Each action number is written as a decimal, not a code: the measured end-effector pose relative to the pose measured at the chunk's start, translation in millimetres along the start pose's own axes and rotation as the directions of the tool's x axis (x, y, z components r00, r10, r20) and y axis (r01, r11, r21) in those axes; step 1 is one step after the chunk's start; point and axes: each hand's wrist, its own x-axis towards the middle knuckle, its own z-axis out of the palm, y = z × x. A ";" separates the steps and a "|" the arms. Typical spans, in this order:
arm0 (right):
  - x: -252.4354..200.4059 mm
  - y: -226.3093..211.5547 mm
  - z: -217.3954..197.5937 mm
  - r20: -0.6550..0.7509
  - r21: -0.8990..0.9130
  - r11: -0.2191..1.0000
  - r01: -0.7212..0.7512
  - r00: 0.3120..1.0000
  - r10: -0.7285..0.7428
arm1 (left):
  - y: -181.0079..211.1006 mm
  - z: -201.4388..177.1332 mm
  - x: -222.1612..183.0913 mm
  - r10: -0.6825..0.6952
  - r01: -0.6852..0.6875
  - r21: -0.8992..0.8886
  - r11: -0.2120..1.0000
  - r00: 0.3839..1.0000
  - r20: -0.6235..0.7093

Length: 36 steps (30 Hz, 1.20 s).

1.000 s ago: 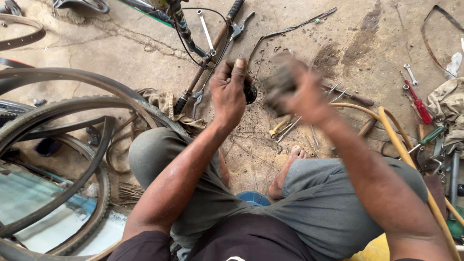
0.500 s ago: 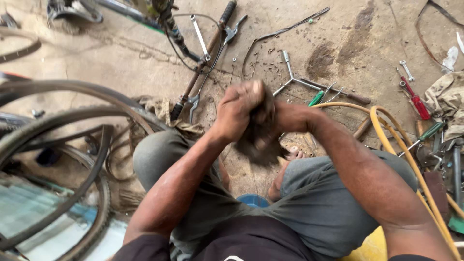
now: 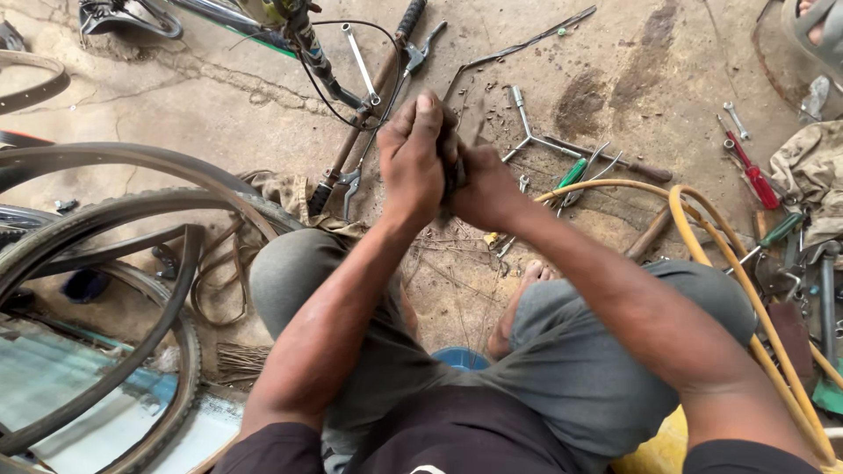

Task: The person cleans and handles bicycle bottom bracket parts and spokes with a cloth and by hand while sitting on the floor.

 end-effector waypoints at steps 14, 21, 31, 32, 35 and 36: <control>-9.7 39.4 22.8 -0.105 0.301 0.937 0.179 0.982 -0.154 | -3.7 3.0 -2.8 0.019 -0.061 0.219 0.974 0.982 0.187; -5.9 -22.5 -24.5 0.030 -0.459 0.888 0.029 0.999 -0.018 | -27.6 -10.9 27.3 -0.013 -0.011 -0.091 0.996 0.965 -0.264; -58.6 46.2 -147.2 -0.293 0.365 0.923 0.117 0.956 -0.005 | -11.1 -20.7 21.5 0.265 -0.256 0.084 0.963 0.955 -0.133; -61.1 48.7 -157.0 -0.335 0.247 0.959 0.136 0.941 -0.047 | -6.6 -21.8 20.9 0.308 -0.299 0.092 0.950 0.944 -0.115; -67.4 40.7 -153.4 -0.368 -0.044 0.979 -0.199 0.914 0.169 | -5.2 -18.5 12.1 0.398 -0.378 0.200 0.904 0.914 -0.071; -68.1 34.4 -147.3 -0.342 -0.014 0.974 -0.225 0.917 0.207 | -7.2 -17.2 12.1 0.402 -0.379 0.232 0.896 0.913 -0.062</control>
